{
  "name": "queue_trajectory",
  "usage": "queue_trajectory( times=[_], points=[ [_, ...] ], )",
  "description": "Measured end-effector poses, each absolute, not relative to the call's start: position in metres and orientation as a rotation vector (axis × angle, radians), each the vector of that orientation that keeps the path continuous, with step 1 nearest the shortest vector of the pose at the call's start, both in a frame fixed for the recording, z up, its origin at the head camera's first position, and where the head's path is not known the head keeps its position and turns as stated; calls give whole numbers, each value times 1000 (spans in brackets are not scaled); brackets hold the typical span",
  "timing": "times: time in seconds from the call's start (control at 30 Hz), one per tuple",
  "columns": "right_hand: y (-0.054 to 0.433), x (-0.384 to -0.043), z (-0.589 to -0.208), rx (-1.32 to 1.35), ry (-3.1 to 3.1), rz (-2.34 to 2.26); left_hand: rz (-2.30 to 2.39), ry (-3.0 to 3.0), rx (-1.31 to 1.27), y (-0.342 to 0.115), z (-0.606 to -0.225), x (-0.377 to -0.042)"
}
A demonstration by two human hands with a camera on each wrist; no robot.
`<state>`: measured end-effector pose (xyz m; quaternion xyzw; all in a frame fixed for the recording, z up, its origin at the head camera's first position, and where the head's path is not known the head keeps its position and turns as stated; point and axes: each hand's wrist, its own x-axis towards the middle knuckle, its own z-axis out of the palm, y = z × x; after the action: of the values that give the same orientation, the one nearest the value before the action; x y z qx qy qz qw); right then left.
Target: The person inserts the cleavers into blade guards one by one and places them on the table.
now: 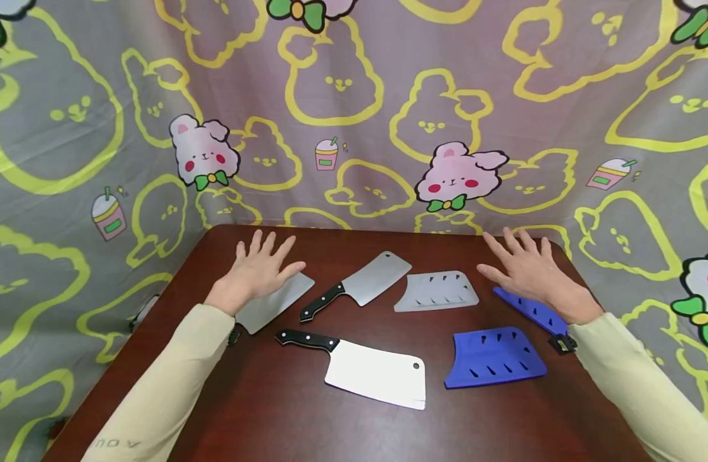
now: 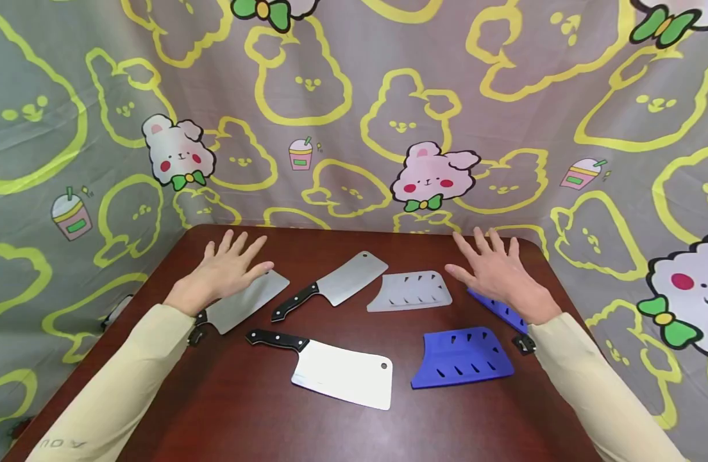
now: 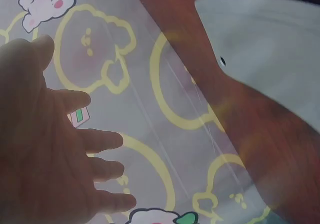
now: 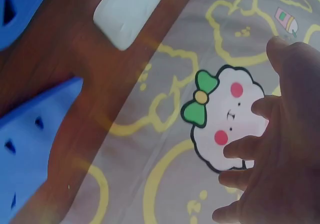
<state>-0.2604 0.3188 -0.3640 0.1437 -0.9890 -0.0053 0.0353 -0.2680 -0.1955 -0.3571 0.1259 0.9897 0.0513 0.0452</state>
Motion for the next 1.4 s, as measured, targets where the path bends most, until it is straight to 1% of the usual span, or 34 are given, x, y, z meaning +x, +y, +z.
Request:
queue_trajectory(
  times=[0.43,0.6,0.73,1.0,1.13,1.4],
  points=[
    [287,-272,-378,509,-3064,100,275,2988,418,-173,-373,-270],
    [276,-276,-390,524,-3117,214,380,2957,441,-157,-375,-268],
    [268,-278,-399,594,-3158,329,422,2933,430,-147,-381,-266],
    [263,-279,-415,645,-3190,452,411,2902,469,-135,-404,-264],
    [257,-281,-425,679,-3198,452,429,2873,443,-134,-413,-262],
    [257,-283,-435,641,-3241,443,469,2832,431,-131,-423,-259]
  ],
)
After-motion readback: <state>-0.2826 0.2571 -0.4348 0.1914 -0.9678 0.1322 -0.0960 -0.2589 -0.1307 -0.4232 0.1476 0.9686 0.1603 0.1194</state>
